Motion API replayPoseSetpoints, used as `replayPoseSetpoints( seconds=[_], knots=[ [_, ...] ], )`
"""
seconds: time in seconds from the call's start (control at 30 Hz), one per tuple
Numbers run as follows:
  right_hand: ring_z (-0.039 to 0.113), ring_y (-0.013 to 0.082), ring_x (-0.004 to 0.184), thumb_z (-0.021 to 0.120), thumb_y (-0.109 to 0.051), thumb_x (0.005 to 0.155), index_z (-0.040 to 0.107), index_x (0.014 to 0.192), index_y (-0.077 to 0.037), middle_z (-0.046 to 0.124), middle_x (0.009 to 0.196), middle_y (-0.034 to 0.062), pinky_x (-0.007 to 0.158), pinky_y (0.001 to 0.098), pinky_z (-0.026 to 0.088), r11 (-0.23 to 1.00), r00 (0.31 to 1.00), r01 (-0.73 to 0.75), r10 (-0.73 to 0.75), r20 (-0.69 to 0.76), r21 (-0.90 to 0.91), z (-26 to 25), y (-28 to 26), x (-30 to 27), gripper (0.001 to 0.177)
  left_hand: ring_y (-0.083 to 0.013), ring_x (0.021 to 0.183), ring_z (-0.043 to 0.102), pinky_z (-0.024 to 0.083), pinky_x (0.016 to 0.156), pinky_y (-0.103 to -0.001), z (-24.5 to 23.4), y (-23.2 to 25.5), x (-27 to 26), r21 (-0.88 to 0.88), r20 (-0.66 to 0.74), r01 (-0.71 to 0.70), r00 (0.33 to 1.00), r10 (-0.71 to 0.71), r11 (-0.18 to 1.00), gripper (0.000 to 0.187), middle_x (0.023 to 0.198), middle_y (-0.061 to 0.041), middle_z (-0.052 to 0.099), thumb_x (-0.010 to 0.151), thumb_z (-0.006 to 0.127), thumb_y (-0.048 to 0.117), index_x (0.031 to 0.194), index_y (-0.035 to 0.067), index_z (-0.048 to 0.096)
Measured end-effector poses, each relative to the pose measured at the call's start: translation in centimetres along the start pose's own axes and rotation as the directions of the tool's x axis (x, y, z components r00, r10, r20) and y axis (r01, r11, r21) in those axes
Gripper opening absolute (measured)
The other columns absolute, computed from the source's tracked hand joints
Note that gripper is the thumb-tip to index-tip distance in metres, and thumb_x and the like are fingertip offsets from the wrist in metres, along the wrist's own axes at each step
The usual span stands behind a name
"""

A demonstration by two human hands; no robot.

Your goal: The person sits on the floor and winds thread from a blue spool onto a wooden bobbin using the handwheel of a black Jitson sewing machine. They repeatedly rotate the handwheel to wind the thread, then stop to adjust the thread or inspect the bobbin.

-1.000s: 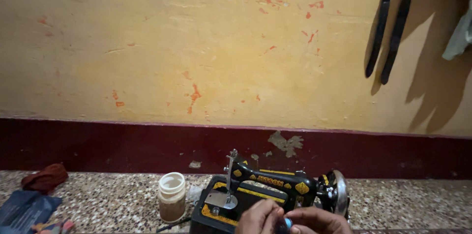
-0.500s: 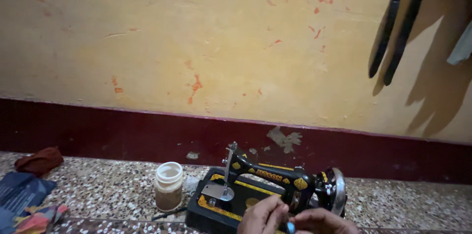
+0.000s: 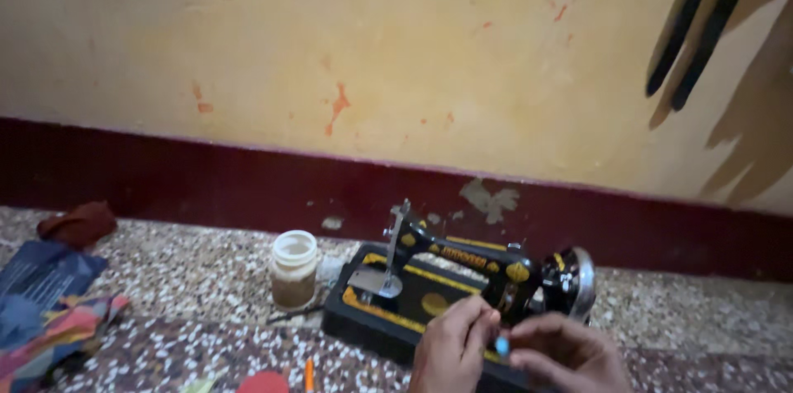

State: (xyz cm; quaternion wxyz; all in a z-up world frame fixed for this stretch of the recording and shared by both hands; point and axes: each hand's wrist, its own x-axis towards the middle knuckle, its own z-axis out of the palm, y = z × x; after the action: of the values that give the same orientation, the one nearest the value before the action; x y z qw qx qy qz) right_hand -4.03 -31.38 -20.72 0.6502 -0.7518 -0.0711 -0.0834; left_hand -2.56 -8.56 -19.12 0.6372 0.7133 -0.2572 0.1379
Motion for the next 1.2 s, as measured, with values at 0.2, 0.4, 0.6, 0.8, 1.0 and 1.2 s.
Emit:
replayPoseSetpoints(
  seconds=[0.2,0.4,0.6,0.8,1.0,1.2],
  knots=[
    [0.073,0.0164,0.082,0.077,-0.001,0.079,0.075,0.110,0.001,0.081,0.099,0.0126,0.063,0.0287,0.055,0.998,0.981,-0.018,0.030,-0.192,0.066,1.6,-3.8,0.1,0.030,-0.0268,0.075,0.067,0.049,0.068,-0.037,1.3,2.1,-2.9,-0.081,0.150,0.112,0.984,-0.099,0.990,0.022,0.078,-0.014,0.065,0.105,0.055,0.025,0.097,0.005,0.062],
    [0.079,0.0180,0.080,0.083,-0.009,0.074,0.080,0.109,-0.003,0.087,0.097,0.0113,0.068,0.0306,0.064,0.978,0.981,-0.191,0.193,0.012,-0.087,2.8,-5.4,-2.1,0.035,-0.0180,0.065,0.061,0.046,0.059,-0.035,-1.2,3.7,-2.4,-0.196,0.026,0.059,0.998,-0.055,0.979,0.023,0.072,-0.009,0.063,0.103,0.057,0.020,0.092,0.000,0.061],
    [0.062,0.0136,0.070,0.075,-0.007,0.084,0.078,0.118,-0.006,0.079,0.096,0.0091,0.062,0.0286,0.051,0.973,0.952,-0.213,0.227,-0.204,0.088,3.0,-6.4,-1.7,0.035,-0.0163,0.081,0.070,0.052,0.067,-0.032,0.1,3.6,-2.7,-0.099,0.126,0.173,0.979,-0.160,0.980,0.022,0.089,-0.007,0.072,0.103,0.055,0.024,0.099,0.005,0.066],
    [0.065,0.0142,0.067,0.070,-0.013,0.086,0.079,0.111,-0.007,0.080,0.091,0.0079,0.058,0.0316,0.056,0.937,0.938,-0.322,0.297,-0.177,-0.137,3.4,-6.4,-2.4,0.027,-0.0223,0.075,0.072,0.053,0.064,-0.035,-0.3,3.9,-2.5,-0.129,0.007,-0.017,1.000,0.018,0.992,0.022,0.084,-0.013,0.070,0.104,0.055,0.024,0.101,0.005,0.066],
    [0.062,0.0095,0.069,0.070,-0.010,0.088,0.077,0.112,-0.005,0.076,0.091,0.0051,0.061,0.0260,0.053,0.965,0.965,-0.263,0.263,-0.015,0.021,1.2,-6.2,-1.5,0.025,-0.0327,0.068,0.066,0.050,0.061,-0.039,-0.4,2.7,-1.9,-0.094,0.025,0.062,0.998,-0.060,0.994,0.024,0.076,-0.016,0.067,0.105,0.056,0.027,0.100,0.004,0.063],
    [0.059,0.0038,0.070,0.068,-0.016,0.094,0.075,0.115,-0.011,0.072,0.092,-0.0023,0.068,0.0224,0.055,0.909,0.922,-0.304,0.357,-0.153,0.286,1.3,-6.2,-1.0,0.023,-0.0341,0.082,0.070,0.048,0.067,-0.044,1.8,4.3,-3.8,0.085,0.081,0.049,0.995,-0.056,0.995,0.024,0.088,-0.013,0.071,0.110,0.047,0.029,0.105,0.008,0.058]
  ],
)
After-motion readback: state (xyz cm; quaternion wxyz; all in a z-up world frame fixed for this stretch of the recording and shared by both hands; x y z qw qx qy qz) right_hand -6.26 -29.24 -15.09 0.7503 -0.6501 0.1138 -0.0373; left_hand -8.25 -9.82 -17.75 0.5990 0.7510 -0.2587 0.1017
